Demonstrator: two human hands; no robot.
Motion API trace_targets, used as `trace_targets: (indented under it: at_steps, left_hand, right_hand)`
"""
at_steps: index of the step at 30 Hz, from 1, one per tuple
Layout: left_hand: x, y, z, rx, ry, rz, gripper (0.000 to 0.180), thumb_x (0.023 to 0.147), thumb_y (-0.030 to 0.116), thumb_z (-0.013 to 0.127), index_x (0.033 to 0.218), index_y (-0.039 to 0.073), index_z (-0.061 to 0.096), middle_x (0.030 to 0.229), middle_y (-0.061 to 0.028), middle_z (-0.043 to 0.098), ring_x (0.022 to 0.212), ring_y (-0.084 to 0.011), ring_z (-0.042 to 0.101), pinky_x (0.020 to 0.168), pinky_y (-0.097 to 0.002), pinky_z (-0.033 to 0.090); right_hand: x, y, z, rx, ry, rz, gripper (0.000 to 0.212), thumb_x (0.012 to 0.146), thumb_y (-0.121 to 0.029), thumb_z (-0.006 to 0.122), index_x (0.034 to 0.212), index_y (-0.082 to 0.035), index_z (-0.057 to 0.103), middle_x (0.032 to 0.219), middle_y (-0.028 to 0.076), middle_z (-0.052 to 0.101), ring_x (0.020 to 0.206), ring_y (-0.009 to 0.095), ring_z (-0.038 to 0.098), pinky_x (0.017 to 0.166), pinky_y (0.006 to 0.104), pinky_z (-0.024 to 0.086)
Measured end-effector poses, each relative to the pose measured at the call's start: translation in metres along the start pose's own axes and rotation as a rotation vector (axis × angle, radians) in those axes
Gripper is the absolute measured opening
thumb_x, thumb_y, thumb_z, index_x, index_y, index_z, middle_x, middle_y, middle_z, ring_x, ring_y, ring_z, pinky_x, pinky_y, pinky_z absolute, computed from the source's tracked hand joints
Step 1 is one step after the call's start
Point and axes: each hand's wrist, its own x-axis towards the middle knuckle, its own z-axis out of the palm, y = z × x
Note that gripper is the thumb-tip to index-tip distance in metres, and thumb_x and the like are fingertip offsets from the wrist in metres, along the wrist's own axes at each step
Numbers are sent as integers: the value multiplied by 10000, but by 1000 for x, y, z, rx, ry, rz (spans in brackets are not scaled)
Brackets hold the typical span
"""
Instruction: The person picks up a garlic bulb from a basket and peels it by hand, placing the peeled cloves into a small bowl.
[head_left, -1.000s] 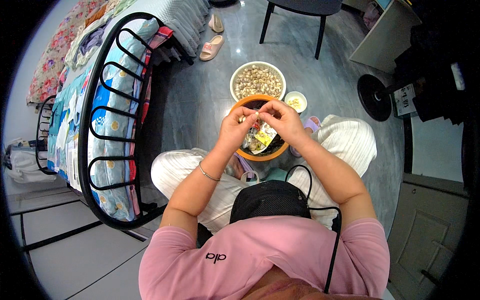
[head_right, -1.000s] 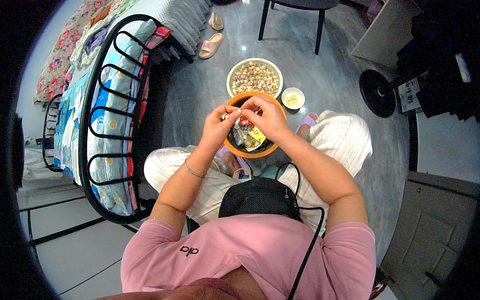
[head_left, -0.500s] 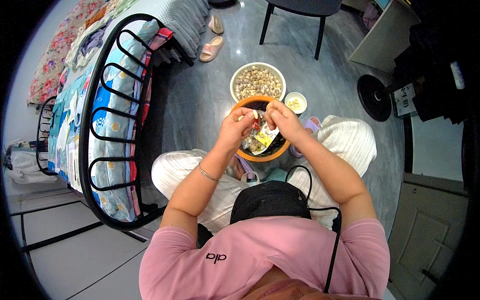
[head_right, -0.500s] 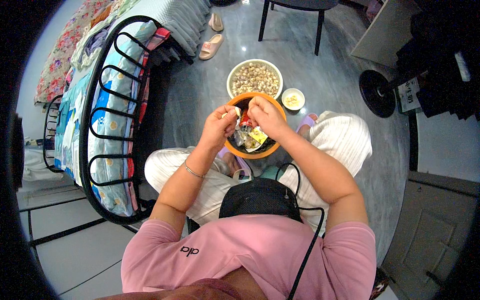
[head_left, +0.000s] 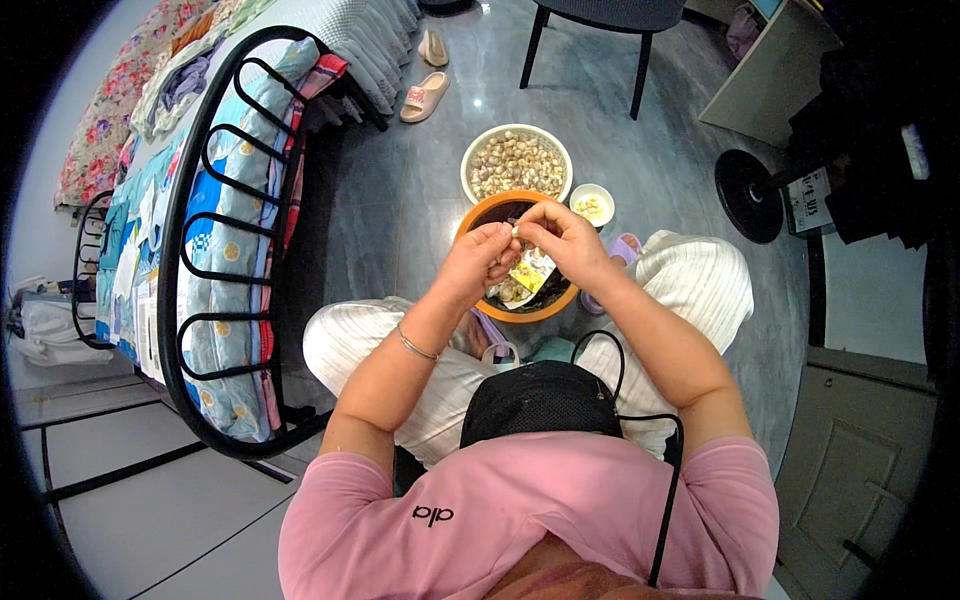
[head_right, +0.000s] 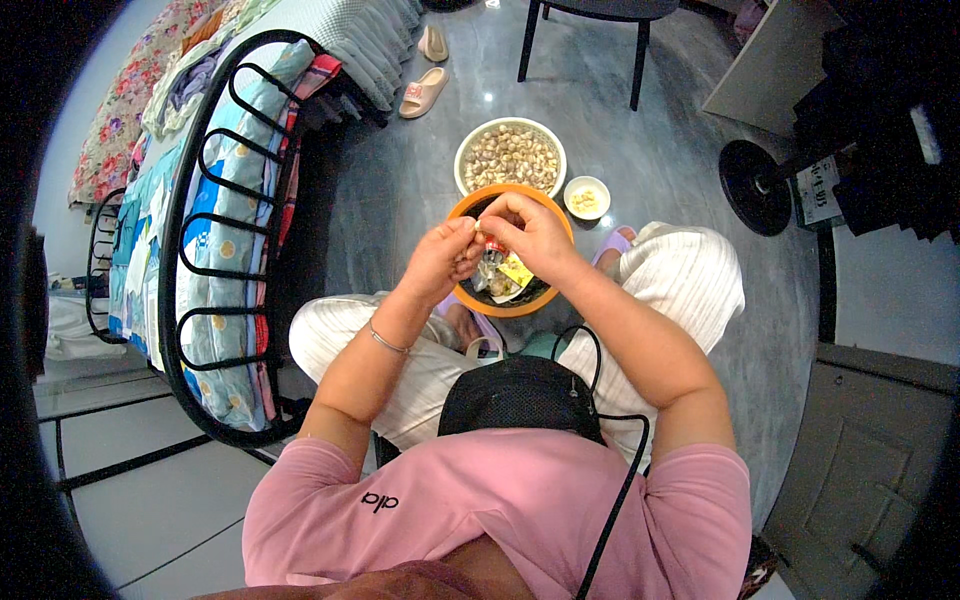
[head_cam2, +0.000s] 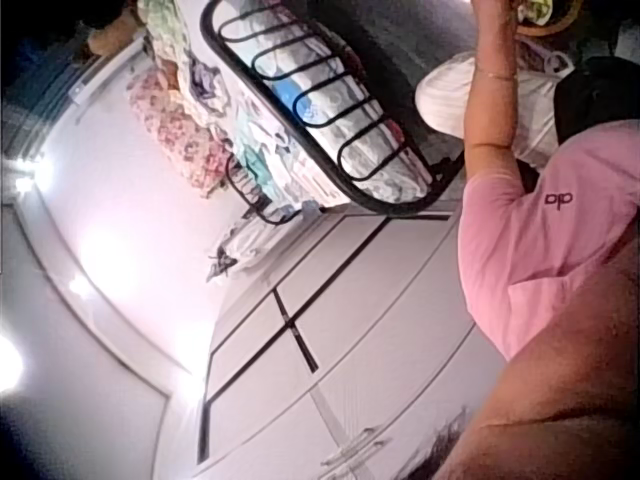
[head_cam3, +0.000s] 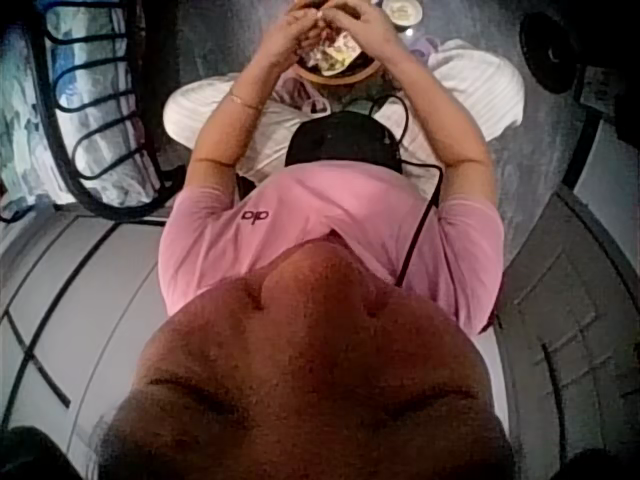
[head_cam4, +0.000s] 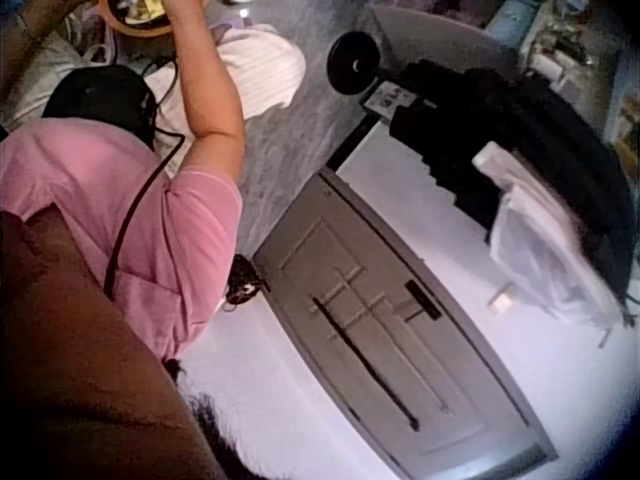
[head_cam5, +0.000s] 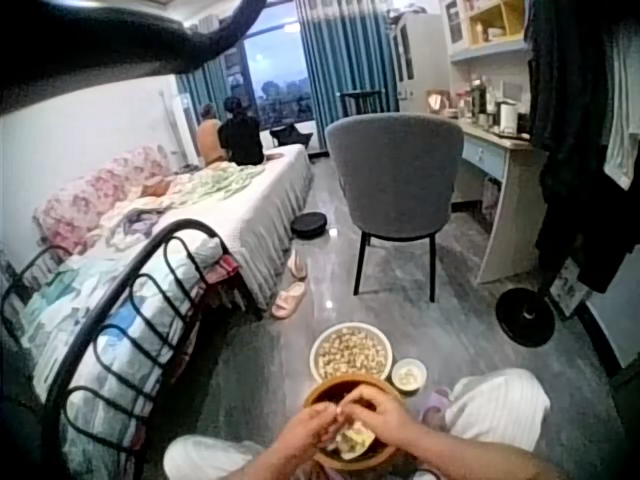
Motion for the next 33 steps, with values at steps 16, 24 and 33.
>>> trace_targets:
  at_steps: [16, 24, 33]
  left_hand:
    - [-2, -3, 7, 274, 174, 204, 213, 920, 268, 500, 810, 89, 542, 600, 57, 448, 483, -24, 349, 424, -165, 248]
    - [-4, 1, 7, 209, 161, 135, 281, 928, 299, 465, 765, 84, 544, 575, 45, 448, 468, -33, 337, 422, -176, 242]
    - [-1, -3, 15, 403, 222, 230, 346, 931, 342, 443, 697, 97, 513, 547, 30, 437, 447, -42, 333, 402, -188, 239]
  right_hand:
    - [2, 2, -1, 139, -57, 83, 168, 910, -161, 516, 952, -9, 572, 758, 16, 591, 643, 66, 541, 581, 197, 448]
    - [2, 5, -7, 128, -15, 158, 183, 884, -155, 562, 987, -4, 572, 806, 23, 606, 684, 72, 568, 600, 207, 467]
    - [0, 7, -3, 50, -74, 142, 165, 885, -165, 559, 968, -24, 579, 815, 2, 599, 657, 53, 538, 587, 184, 441]
